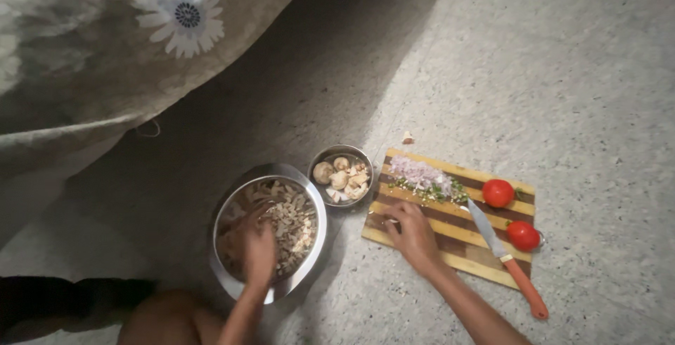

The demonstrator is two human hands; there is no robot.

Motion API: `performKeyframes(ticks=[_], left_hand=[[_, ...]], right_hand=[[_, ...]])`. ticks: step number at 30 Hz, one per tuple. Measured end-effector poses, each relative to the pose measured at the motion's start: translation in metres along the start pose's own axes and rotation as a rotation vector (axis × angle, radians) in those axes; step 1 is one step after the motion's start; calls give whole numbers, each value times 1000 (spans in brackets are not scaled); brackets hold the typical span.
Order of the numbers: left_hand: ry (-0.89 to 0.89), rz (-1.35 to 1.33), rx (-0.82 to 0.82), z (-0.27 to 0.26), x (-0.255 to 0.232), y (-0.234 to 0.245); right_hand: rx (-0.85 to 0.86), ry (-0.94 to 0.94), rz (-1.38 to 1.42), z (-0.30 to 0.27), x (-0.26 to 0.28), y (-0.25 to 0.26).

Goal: The person chops mushrooms on a wooden cutting board using a knife and places the pieces into a metal bowl.

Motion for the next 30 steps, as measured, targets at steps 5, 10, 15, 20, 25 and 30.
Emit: performKeyframes(ticks=[5,10,15,20,25,30], left_hand=[[-448,103,-53,-46,-101,-25],[-72,-346,236,-69,-112,-90],[64,-536,278,-82,-112,-110],[-40,-443,269,-91,-124,-107],[39,-409,316,-102,-126,-118],[175,-457,378,-107,-108,-127]], right_hand=[[81,343,-130,9,25,-27],[116,308,-207,-21,-28,-29],[152,33,-271,-34,-71,10],[55,-94,-225,-42,-61,36],[33,-211,52,-48,-52,16],[-68,-124,13,-27,-26,10]])
Point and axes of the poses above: each hand's wrist, its own z-axis towards the middle knuckle, its own y-axis out of the back of the hand, x = y × z, the point moved 7 cm from there along z, towards the middle knuckle, and after that the axes turned 2 degrees about -z, right-handed, at the moved point
